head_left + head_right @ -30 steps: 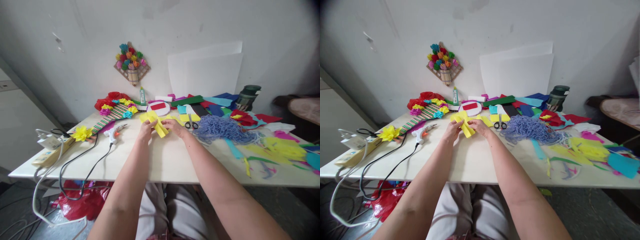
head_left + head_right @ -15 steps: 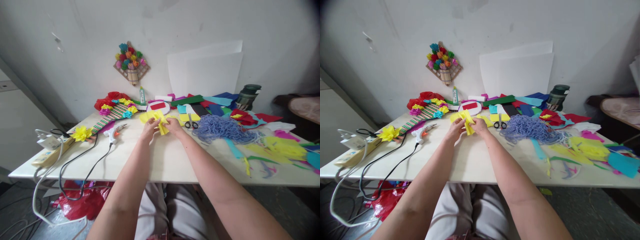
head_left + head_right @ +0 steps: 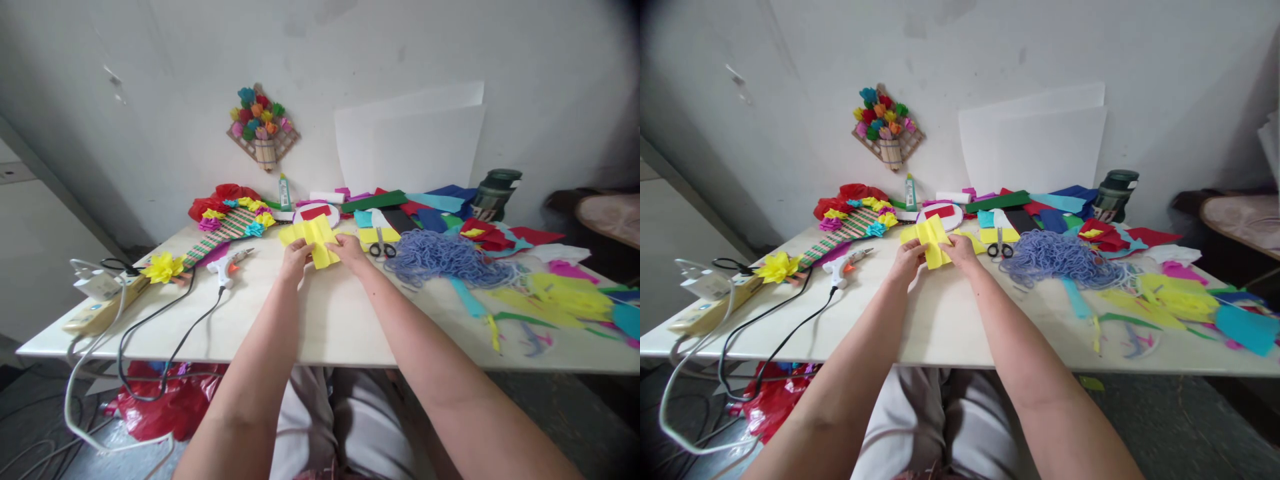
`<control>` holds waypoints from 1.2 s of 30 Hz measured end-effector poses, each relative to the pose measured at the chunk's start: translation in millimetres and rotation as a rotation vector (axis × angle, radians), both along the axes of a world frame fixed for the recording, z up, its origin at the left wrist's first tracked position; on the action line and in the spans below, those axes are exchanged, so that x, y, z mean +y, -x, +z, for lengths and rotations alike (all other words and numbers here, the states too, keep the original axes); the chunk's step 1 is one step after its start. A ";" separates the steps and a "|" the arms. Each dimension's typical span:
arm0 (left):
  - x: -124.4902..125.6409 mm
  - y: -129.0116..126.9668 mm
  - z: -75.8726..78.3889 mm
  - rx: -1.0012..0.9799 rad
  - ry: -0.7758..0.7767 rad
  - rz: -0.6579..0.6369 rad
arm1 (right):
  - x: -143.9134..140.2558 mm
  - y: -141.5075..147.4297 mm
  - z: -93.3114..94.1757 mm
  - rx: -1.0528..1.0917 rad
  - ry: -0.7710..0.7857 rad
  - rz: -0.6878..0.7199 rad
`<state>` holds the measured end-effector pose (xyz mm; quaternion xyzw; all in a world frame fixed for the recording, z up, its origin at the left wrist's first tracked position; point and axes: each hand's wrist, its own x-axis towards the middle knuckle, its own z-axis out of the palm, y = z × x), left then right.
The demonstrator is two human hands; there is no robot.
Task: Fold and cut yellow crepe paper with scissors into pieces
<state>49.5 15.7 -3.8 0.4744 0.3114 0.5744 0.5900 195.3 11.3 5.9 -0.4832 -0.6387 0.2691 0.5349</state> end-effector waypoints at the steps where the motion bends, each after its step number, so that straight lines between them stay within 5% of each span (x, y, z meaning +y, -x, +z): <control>1: -0.3 -0.1 0.4 0.009 0.006 0.008 | -1.2 0.1 0.8 0.037 0.018 0.017; 15: 1.5 -3.9 -0.8 0.179 0.069 0.182 | -0.9 3.2 0.6 0.361 0.160 0.144; 36: 3.4 -5.7 -5.5 0.367 -0.200 0.194 | 1.8 3.2 -4.5 0.542 0.198 0.102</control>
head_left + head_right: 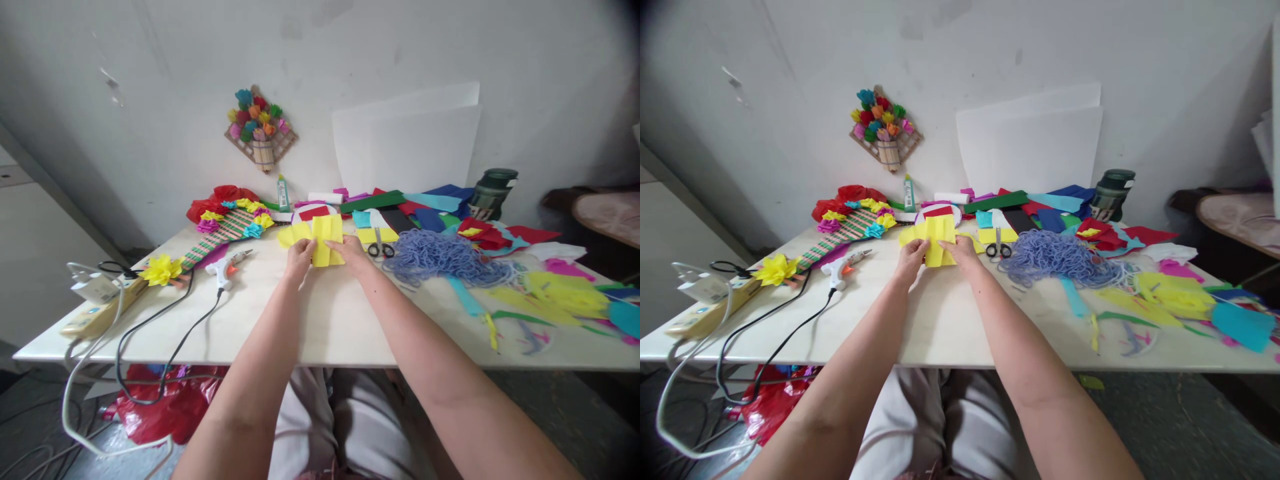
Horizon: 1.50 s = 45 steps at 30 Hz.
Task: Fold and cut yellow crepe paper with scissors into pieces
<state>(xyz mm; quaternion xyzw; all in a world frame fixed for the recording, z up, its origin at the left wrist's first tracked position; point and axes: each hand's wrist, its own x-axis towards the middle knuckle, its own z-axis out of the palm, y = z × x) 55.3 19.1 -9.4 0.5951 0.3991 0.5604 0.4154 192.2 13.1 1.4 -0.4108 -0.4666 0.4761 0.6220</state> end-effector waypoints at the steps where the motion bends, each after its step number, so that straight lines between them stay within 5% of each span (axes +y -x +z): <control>1: 0.2 -0.3 -0.3 0.001 0.003 0.014 | 0.1 0.2 -0.2 0.017 -0.005 0.022; 11: 1.8 -2.3 0.7 0.089 -0.027 0.186 | -5.4 2.9 3.2 0.132 0.020 0.198; 31: -2.9 -4.6 3.5 -0.010 0.051 0.073 | -5.0 3.4 2.8 0.213 0.046 0.215; 40: -2.8 -4.7 3.0 0.101 -0.324 0.171 | -4.7 4.3 4.1 0.181 0.040 0.088; 45: -5.3 -6.3 4.4 0.182 -0.297 0.168 | -7.2 4.1 5.4 0.166 0.042 0.087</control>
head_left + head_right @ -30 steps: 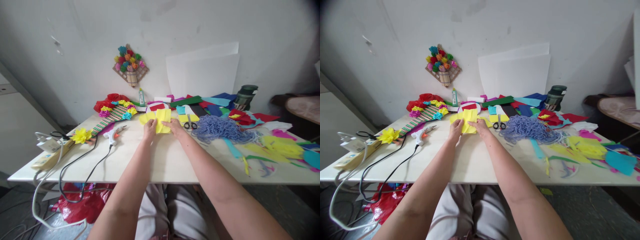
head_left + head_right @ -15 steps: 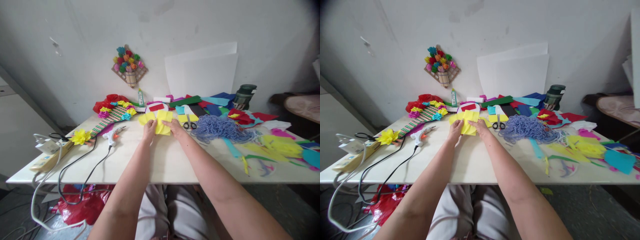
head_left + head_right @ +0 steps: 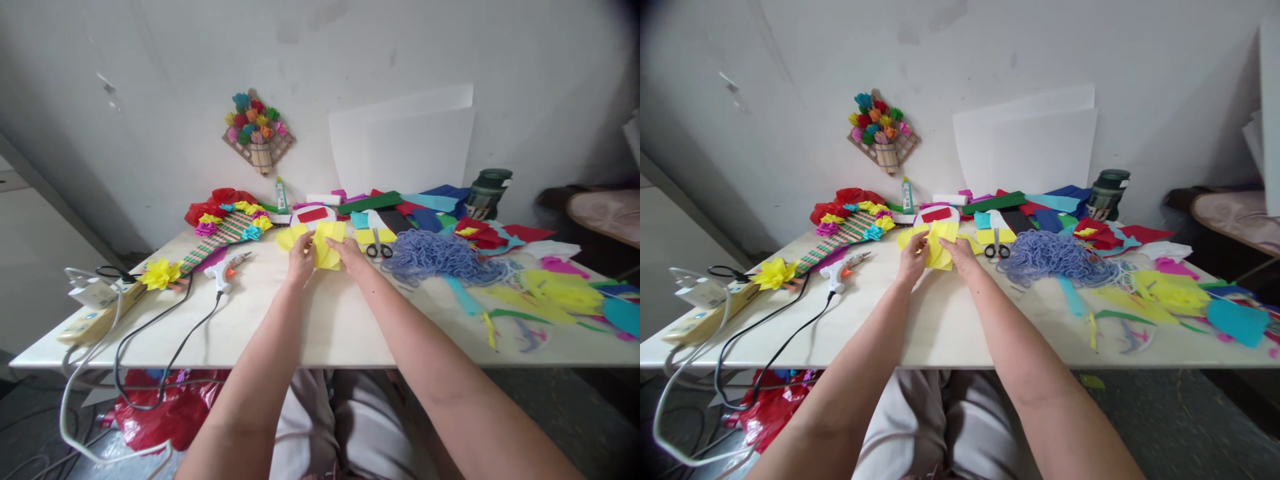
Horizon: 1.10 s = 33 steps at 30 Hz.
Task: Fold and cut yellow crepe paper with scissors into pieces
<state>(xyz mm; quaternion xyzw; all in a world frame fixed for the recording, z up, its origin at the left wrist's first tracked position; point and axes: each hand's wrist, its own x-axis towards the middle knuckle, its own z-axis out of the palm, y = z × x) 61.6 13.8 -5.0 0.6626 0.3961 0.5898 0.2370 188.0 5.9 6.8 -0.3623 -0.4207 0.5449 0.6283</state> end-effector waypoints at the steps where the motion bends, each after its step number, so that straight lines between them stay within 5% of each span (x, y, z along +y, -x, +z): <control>1: -1.2 0.0 0.5 0.022 0.006 -0.002 | -0.4 -0.2 0.1 -0.011 0.003 -0.005; 15: -8.9 0.9 6.3 0.207 0.048 -0.019 | 0.7 -1.5 -0.7 -0.131 -0.010 -0.071; 21: -8.4 1.3 7.5 0.076 0.091 -0.026 | -2.2 -1.7 1.5 -0.089 -0.018 0.025; 33: -0.9 6.8 4.4 -0.265 0.241 -0.093 | 4.8 -5.0 -2.8 -0.145 -0.055 -0.078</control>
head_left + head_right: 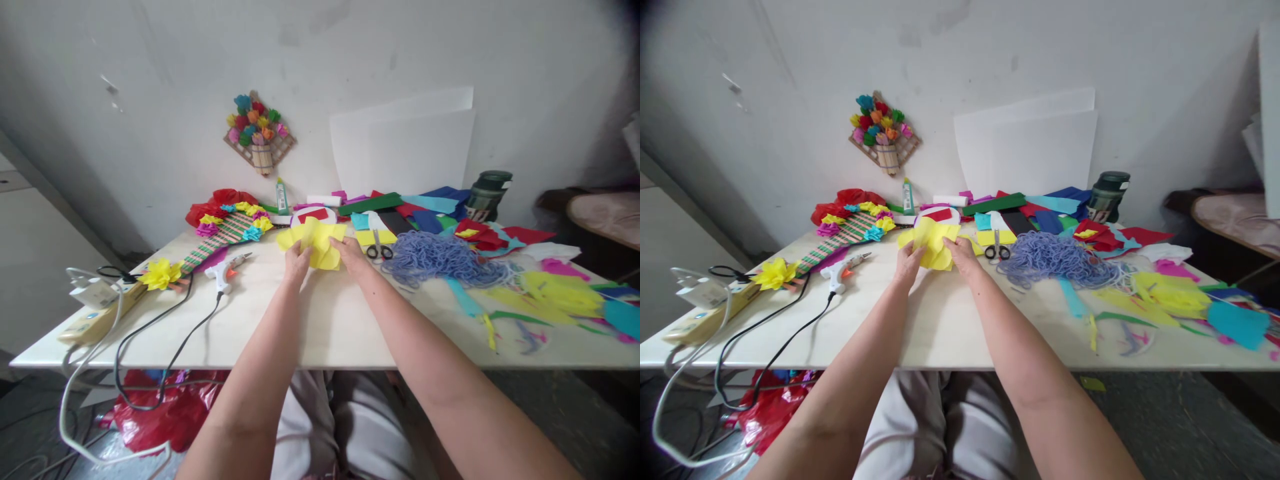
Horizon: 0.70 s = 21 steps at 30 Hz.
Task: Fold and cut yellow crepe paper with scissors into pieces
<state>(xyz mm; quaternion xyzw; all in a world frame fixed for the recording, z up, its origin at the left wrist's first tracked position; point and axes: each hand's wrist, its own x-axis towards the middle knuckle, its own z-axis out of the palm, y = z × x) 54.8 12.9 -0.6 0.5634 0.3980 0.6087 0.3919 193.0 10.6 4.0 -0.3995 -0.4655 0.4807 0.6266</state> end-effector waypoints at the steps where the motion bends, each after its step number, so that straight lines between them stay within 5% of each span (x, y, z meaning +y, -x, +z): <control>1: -0.4 0.1 0.2 -0.035 0.018 -0.009 | 0.1 -0.2 -0.2 -0.003 -0.001 -0.002; 8: -2.8 5.0 3.5 -0.204 0.112 -0.118 | 5.8 -4.3 -2.6 0.013 -0.027 -0.023; 21: 4.6 11.3 0.6 -0.233 0.169 -0.111 | 7.0 -12.8 -2.4 -0.235 -0.130 -0.230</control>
